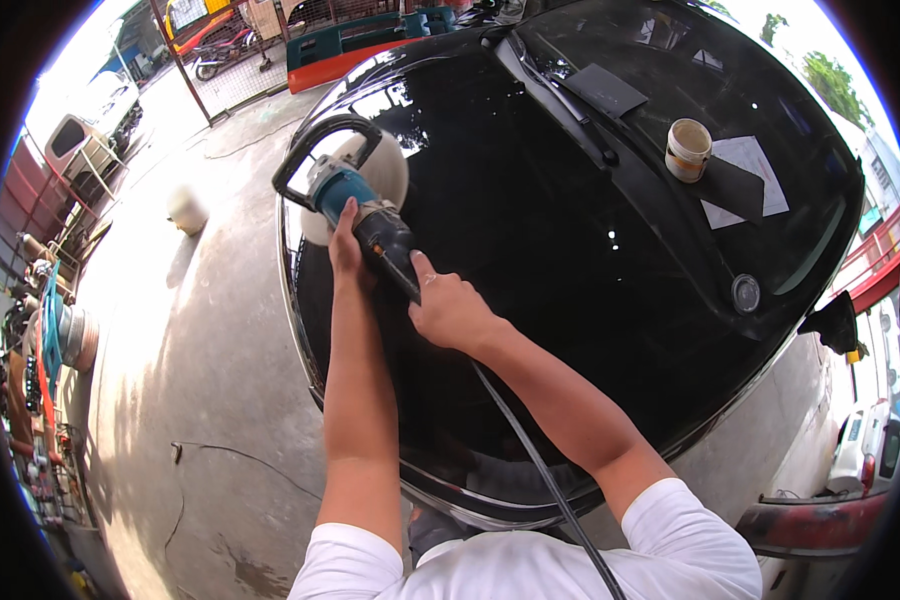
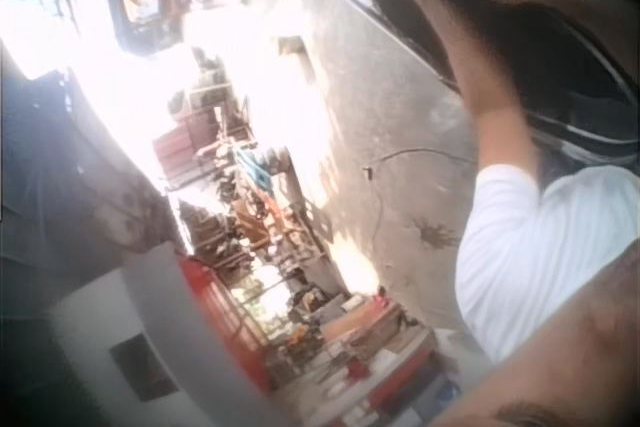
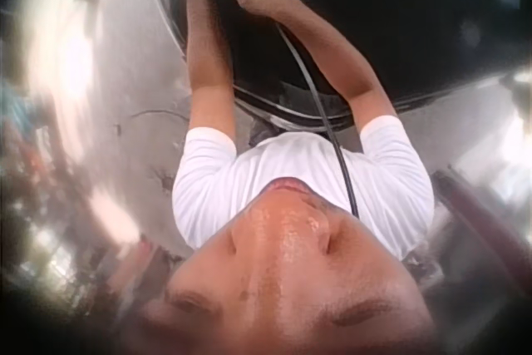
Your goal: The person uses a rotary polisher with a foam pad to buff the hood of a black car. They move the tool in circular and sweeping motions across the surface, occasionally pausing to wipe the hood with their hand before resuming polishing.
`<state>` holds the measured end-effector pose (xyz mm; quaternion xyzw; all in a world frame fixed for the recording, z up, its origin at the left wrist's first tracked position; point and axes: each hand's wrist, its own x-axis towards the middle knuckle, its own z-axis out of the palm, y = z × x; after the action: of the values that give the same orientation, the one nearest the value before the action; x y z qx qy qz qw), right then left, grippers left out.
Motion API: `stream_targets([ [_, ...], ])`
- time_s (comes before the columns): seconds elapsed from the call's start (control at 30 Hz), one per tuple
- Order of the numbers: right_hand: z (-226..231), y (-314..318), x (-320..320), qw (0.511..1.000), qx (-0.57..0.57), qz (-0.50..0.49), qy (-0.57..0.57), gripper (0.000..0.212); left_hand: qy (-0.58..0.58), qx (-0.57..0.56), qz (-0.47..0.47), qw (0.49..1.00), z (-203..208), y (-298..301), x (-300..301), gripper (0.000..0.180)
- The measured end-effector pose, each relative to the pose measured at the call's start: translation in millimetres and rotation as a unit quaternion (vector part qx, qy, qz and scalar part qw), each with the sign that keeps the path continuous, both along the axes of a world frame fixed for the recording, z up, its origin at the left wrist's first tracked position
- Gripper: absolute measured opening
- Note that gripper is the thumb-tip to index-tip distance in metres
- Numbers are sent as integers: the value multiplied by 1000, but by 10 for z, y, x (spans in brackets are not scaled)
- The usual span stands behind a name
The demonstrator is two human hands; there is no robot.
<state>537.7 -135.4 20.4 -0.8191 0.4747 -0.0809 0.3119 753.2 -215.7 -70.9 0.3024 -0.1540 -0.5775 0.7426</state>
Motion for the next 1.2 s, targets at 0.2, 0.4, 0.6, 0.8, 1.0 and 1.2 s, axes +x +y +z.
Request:
stream_targets([
  [0.2,169,-270,-500,994,-35,-100,6,78,-72,-22,18,997,114,-792,-759,64],
  [0.4,170,-465,-1017,978,-69,-194,28,78,-68,-37,-17,997,517,-1034,-1663,65],
  [0.6,116,-536,-1169,972,-116,-202,32,74,-113,12,11,993,512,-1092,-1877,69],
  [0.8,-18,-821,-1319,977,-188,-100,26,73,-159,64,129,977,382,-1052,-1701,94],
  [1.0,451,-855,-1074,994,-63,-55,73,71,-160,119,240,950,407,-754,-1538,118],
  [1.2,328,-673,-353,976,-106,-152,118,75,-1,6,-4,1000,463,-1069,-978,59],
])
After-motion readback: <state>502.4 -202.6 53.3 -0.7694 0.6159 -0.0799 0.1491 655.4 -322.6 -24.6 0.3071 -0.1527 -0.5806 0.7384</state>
